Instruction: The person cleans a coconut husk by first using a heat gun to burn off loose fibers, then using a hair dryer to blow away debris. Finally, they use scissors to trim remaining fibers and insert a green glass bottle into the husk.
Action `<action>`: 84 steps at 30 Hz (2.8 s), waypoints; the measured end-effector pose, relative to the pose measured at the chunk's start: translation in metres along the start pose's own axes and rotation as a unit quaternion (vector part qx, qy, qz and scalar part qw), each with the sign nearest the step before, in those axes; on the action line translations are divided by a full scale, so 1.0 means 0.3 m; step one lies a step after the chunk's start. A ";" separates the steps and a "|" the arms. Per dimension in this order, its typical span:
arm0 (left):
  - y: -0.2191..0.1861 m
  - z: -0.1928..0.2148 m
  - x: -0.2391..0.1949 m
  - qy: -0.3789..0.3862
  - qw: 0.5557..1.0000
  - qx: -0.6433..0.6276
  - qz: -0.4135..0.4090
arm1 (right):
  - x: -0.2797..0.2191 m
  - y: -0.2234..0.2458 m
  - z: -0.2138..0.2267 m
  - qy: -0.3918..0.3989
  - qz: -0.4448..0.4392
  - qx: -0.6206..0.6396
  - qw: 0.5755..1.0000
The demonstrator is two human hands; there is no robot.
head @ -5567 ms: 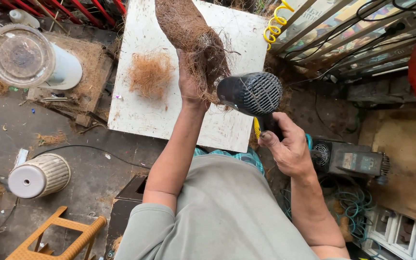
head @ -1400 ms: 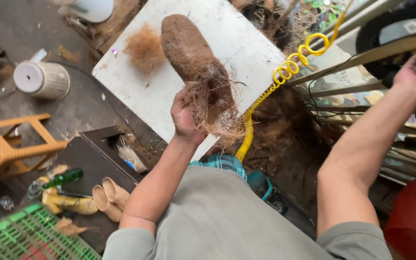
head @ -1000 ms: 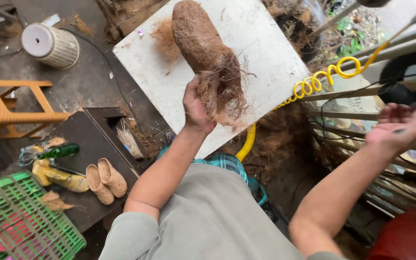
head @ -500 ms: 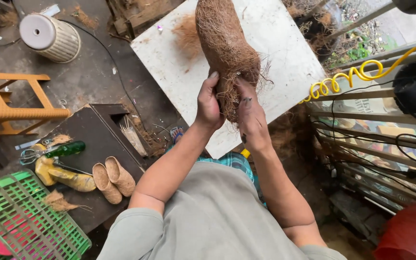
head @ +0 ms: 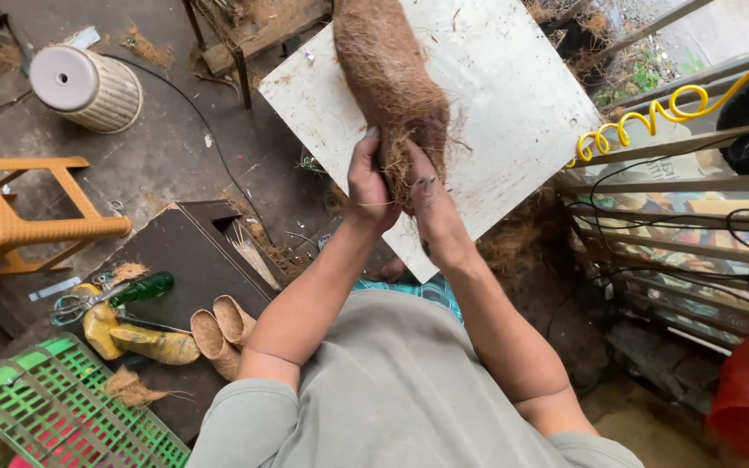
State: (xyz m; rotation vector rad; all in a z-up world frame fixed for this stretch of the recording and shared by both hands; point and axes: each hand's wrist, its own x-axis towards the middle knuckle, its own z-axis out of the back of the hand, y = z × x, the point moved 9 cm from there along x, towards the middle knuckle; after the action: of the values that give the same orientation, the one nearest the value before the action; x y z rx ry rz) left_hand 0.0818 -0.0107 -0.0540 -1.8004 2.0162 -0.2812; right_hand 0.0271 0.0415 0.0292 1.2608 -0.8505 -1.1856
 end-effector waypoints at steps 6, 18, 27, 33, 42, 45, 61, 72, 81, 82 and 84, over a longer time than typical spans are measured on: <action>-0.085 0.099 -0.019 -0.028 0.999 0.016 -0.018 | 0.011 0.039 0.010 -0.022 0.029 0.165 0.986; -0.102 0.114 -0.059 0.036 0.994 0.051 -0.093 | 0.074 0.125 -0.020 -0.166 0.164 -0.088 0.968; -0.228 -0.020 -0.127 0.117 0.936 0.303 -0.132 | 0.091 0.098 -0.028 -0.204 0.160 -0.216 0.941; -0.245 0.003 -0.107 0.079 0.930 0.334 -0.135 | 0.035 0.146 -0.050 -0.231 0.305 -0.213 0.899; -0.219 0.082 -0.106 0.042 0.855 0.486 -0.176 | 0.051 0.032 -0.048 -0.154 0.147 -0.247 0.945; -0.202 0.097 -0.103 0.037 0.863 0.474 -0.173 | 0.070 -0.073 -0.032 -0.134 0.084 -0.242 0.957; -0.311 0.198 -0.095 -0.081 0.900 0.421 -0.083 | 0.058 0.065 0.012 -0.122 0.041 -0.197 0.972; -0.690 0.401 -0.265 -0.082 0.971 0.204 -0.097 | 0.330 -0.100 -0.398 0.003 0.006 -0.112 0.994; -1.207 0.426 -0.526 -0.133 0.493 0.848 -0.140 | 0.582 -0.103 -0.855 0.376 0.027 -0.247 0.893; -1.205 0.446 -0.520 -0.123 0.436 0.888 -0.075 | 0.599 -0.069 -0.933 0.433 0.048 -0.258 0.862; -1.220 0.505 -0.527 -0.142 0.379 0.914 -0.004 | 0.621 -0.007 -1.076 0.512 0.081 -0.268 0.812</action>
State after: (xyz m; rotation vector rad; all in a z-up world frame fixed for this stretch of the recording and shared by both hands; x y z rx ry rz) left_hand 0.4875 0.1123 -0.0081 -0.1529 0.3244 -1.3212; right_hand 0.3776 -0.0586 -0.0489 1.0862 0.1893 -0.3948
